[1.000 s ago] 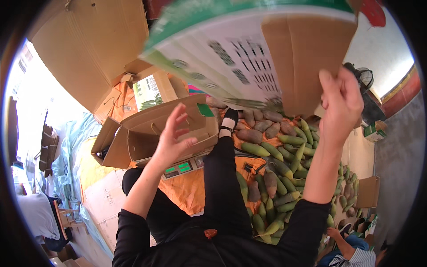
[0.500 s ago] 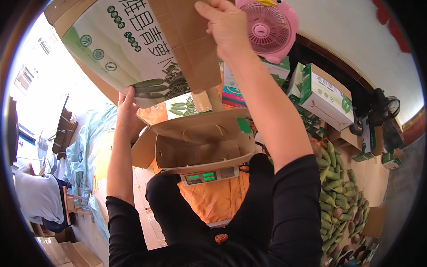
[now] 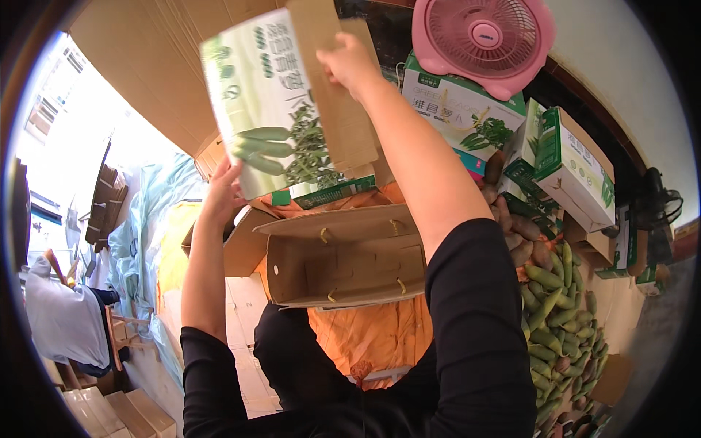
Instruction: Sort and weigh produce (possibly loofah or similar green squash) into a cardboard box.
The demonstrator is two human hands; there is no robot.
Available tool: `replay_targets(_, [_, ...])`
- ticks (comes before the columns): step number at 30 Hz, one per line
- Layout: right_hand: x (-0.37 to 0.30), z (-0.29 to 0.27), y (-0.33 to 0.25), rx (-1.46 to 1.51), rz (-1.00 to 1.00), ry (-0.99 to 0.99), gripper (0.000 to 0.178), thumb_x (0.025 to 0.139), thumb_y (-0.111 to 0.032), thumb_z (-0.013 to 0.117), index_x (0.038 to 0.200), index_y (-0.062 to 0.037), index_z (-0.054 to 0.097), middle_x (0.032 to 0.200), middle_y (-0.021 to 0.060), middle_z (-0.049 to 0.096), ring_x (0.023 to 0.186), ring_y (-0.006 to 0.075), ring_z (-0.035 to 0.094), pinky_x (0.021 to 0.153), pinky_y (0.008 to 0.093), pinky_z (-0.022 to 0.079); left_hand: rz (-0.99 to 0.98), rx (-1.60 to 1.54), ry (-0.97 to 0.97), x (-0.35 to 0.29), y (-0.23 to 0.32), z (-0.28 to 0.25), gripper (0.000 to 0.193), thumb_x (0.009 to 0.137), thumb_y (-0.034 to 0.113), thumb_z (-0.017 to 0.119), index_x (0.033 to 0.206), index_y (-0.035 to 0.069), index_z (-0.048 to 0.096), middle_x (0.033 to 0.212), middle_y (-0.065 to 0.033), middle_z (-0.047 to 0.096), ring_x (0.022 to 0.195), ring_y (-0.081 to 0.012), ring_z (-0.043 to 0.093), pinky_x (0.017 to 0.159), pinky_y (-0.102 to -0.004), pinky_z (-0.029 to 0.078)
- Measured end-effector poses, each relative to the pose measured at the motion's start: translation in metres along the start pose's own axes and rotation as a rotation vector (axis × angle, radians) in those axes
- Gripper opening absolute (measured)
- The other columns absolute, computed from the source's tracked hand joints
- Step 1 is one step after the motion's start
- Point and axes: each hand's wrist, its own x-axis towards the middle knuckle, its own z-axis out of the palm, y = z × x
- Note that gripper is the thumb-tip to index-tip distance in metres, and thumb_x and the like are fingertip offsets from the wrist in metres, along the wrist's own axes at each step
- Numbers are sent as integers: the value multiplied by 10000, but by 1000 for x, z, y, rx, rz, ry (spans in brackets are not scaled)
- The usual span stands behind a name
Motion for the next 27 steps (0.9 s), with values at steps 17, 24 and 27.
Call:
replay_targets(17, [-22, -73, 108, -877, 506, -590, 616, 794, -284, 691, 1340, -139, 446, 1304, 137, 484, 1092, 278, 543, 757, 438, 542, 182, 635, -76, 90, -111, -9, 678, 843, 216, 678, 1437, 132, 362, 1174, -166, 608, 1017, -209, 593, 873, -316, 466])
replay_targets(24, [-57, -51, 148, -958, 635, -711, 829, 786, -293, 705, 1465, -187, 242, 1431, 136, 393, 1154, 294, 529, 727, 410, 553, -58, 642, -157, 65, -118, 9, 658, 830, 221, 677, 1417, 119, 399, 1061, -172, 646, 965, -205, 604, 878, -315, 461])
replay_targets(27, [-59, -60, 160, -802, 613, -627, 863, 785, -288, 706, 1476, -182, 200, 1438, 143, 384, 1152, 300, 529, 726, 426, 546, -93, 624, -179, 55, -116, 7, 646, 838, 221, 669, 1418, 125, 401, 1072, -161, 640, 1006, -209, 589, 872, -315, 458])
